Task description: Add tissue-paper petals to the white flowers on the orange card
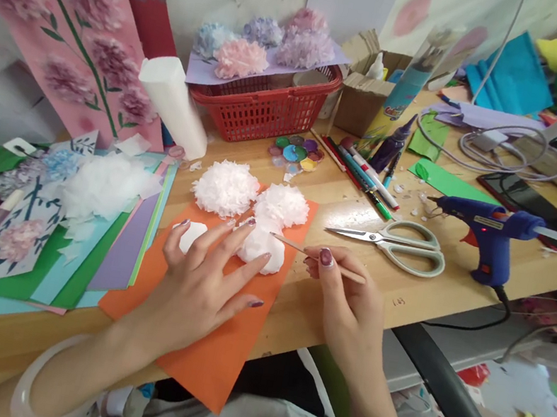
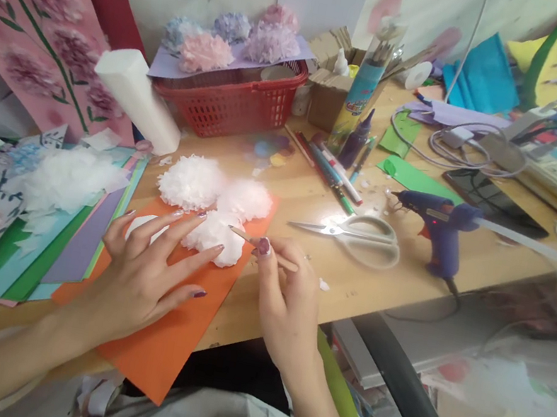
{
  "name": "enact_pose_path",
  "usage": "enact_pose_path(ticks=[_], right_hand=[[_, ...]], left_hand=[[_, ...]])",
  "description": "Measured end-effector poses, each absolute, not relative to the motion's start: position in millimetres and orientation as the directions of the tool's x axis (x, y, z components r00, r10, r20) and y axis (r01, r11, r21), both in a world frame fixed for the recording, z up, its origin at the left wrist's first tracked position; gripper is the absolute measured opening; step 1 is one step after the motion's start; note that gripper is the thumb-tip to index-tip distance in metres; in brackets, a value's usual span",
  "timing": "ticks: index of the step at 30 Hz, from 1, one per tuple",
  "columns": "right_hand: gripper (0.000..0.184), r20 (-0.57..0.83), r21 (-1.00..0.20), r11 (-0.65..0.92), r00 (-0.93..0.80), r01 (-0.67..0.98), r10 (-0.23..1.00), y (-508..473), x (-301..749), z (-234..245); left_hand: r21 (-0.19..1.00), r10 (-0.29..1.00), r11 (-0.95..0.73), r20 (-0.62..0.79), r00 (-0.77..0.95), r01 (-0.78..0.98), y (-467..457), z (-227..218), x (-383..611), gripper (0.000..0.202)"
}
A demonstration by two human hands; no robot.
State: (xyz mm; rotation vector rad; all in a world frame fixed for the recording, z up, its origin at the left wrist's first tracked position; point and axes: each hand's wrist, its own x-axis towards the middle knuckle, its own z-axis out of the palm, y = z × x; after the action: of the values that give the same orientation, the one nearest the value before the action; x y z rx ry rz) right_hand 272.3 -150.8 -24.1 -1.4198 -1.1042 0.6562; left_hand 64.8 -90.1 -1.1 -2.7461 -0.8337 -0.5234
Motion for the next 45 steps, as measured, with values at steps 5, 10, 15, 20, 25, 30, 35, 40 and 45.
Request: enact_pose_path(ticks=[5, 10, 15, 20, 25, 30, 35, 40, 45], right_hand=[[0.026, 0.131, -0.983, 0.054, 0.462, 0.175, 0.877, -148, 272, -27], [0.028, 0.161, -0.983, 0.091, 0.497, 0.162, 0.853, -149, 272, -23], [0.027, 0.261, -0.958, 0.171, 0.448, 0.232, 0.855, -150, 271, -18], [0.026, 0.245, -0.950, 0.140, 0.387, 0.280, 0.889, -147, 268, -21], [0.027, 0.280, -0.940, 0.159, 0.414, 0.303, 0.866, -148, 268, -19], [0.029, 0.262, -0.941, 0.139, 0.408, 0.308, 0.875, -145, 265, -21], [0.036, 0.269, -0.935, 0.114, 0.462, 0.335, 0.845, -141, 264, -21], [0.036, 0.331, -0.905, 0.154, 0.427, 0.397, 0.842, -146, 266, -21], [0.037, 0.387, -0.879, 0.156, 0.484, 0.450, 0.784, -147, 267, -23]], left_hand=[[-0.189, 0.537, -0.758, 0.361, 0.762, 0.624, -80, -6, 66, 0.039], [-0.181, 0.562, -0.737, 0.370, 0.740, 0.651, -75, -8, 63, 0.040], [-0.113, 0.620, -0.726, 0.320, 0.716, 0.679, -71, -7, 61, 0.040], [-0.089, 0.641, -0.717, 0.309, 0.703, 0.692, -69, -7, 59, 0.039], [-0.057, 0.668, -0.701, 0.296, 0.683, 0.710, -68, -7, 56, 0.038], [-0.048, 0.660, -0.709, 0.306, 0.686, 0.703, -67, -8, 56, 0.040], [-0.053, 0.646, -0.716, 0.327, 0.690, 0.696, -68, -7, 56, 0.039], [-0.052, 0.648, -0.704, 0.362, 0.671, 0.708, -71, -3, 48, 0.037], [0.016, 0.671, -0.691, 0.386, 0.633, 0.722, -80, 3, 38, 0.030]])
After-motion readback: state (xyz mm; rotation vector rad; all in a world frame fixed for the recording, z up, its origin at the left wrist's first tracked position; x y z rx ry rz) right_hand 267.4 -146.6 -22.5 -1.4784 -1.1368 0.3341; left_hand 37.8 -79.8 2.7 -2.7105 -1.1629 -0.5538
